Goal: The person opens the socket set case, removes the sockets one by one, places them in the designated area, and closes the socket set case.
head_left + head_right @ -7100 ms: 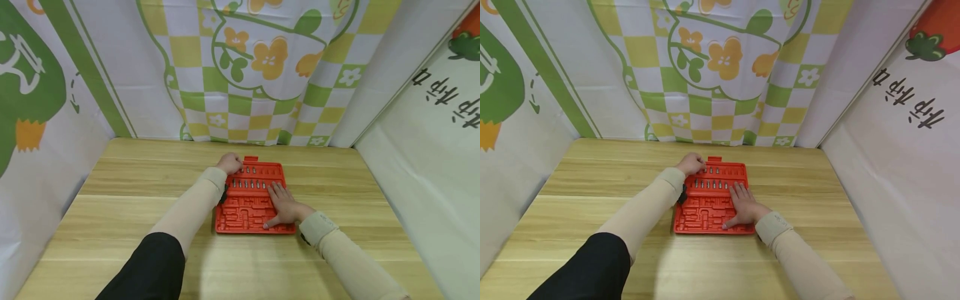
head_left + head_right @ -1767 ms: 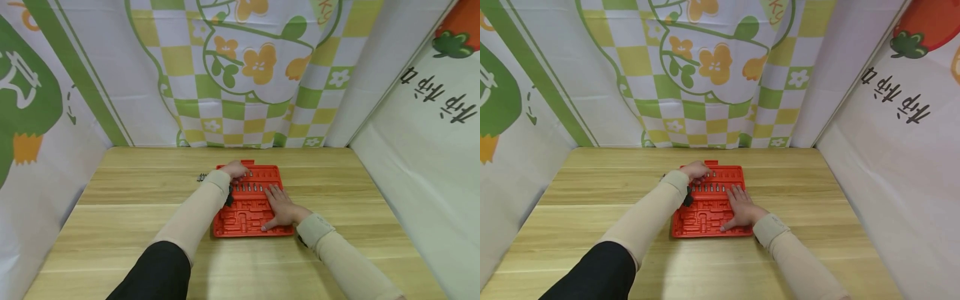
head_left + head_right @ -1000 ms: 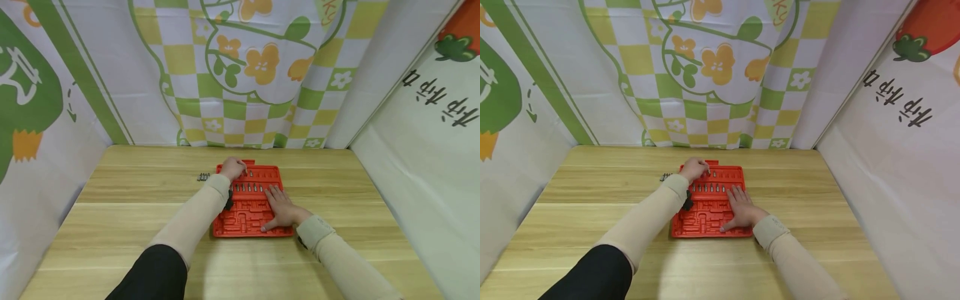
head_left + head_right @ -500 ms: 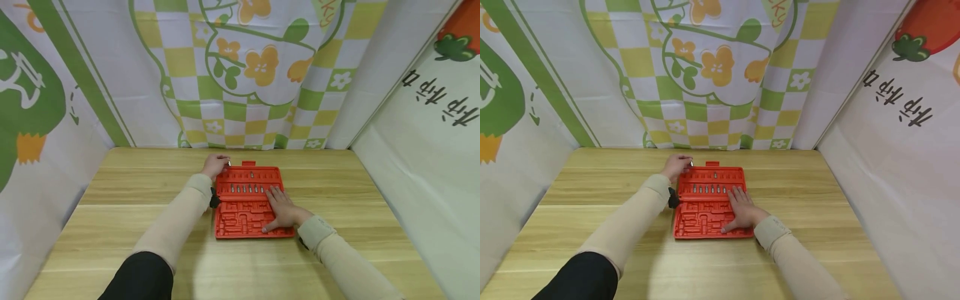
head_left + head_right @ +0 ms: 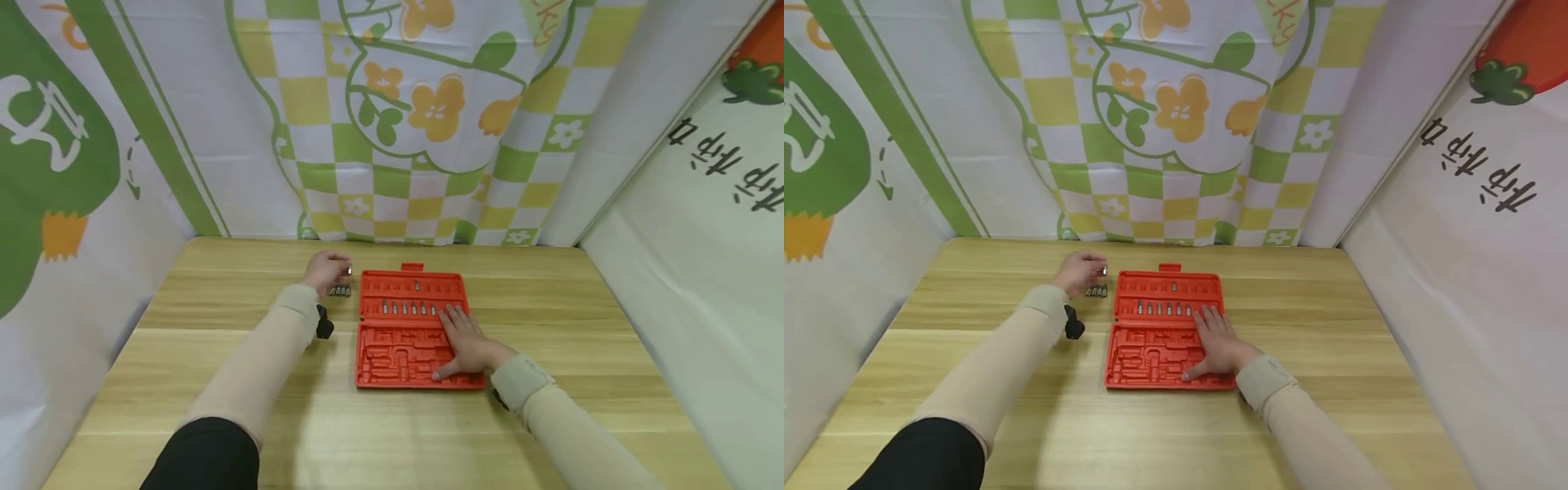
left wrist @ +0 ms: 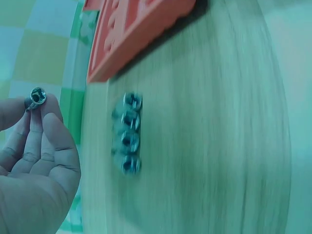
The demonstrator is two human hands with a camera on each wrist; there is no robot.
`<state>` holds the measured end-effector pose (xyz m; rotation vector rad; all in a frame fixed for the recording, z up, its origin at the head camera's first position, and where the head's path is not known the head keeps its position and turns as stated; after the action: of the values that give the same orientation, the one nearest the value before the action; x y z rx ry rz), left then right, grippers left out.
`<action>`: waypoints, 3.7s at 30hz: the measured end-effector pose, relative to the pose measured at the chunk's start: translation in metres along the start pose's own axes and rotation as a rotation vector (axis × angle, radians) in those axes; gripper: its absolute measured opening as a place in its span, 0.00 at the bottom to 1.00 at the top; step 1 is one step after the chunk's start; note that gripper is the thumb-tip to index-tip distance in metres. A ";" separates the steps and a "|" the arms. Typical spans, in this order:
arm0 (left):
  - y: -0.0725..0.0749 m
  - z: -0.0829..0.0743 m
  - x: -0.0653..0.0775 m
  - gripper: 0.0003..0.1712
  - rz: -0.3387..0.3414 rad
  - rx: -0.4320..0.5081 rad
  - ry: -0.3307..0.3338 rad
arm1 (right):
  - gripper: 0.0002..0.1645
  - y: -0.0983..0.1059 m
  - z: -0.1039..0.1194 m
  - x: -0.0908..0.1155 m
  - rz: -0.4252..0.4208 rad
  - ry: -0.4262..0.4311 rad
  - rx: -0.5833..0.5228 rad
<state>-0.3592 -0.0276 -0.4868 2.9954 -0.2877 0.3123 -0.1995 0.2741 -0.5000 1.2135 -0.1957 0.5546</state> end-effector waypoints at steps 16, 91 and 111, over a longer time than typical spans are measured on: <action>0.045 0.026 -0.011 0.15 0.010 -0.214 0.050 | 0.78 -0.001 -0.001 0.000 -0.001 0.000 0.006; 0.000 0.011 -0.002 0.30 0.095 -0.878 -0.004 | 0.77 0.002 0.004 0.004 -0.020 0.016 -0.025; -0.003 -0.003 -0.010 0.33 0.038 -0.785 -0.117 | 0.77 0.001 0.002 0.003 -0.021 0.017 -0.007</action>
<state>-0.3687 -0.0228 -0.4865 2.2350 -0.3720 0.0090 -0.1969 0.2737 -0.4970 1.2021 -0.1699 0.5453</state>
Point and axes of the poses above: each hand's wrist, its own x-axis away from the middle knuckle, its own y-axis out of the back of the hand, z = x × y, the point moved 1 cm from there along -x, towards the middle knuckle, and after that the axes turned 4 degrees about -y, right-handed, at the moved point
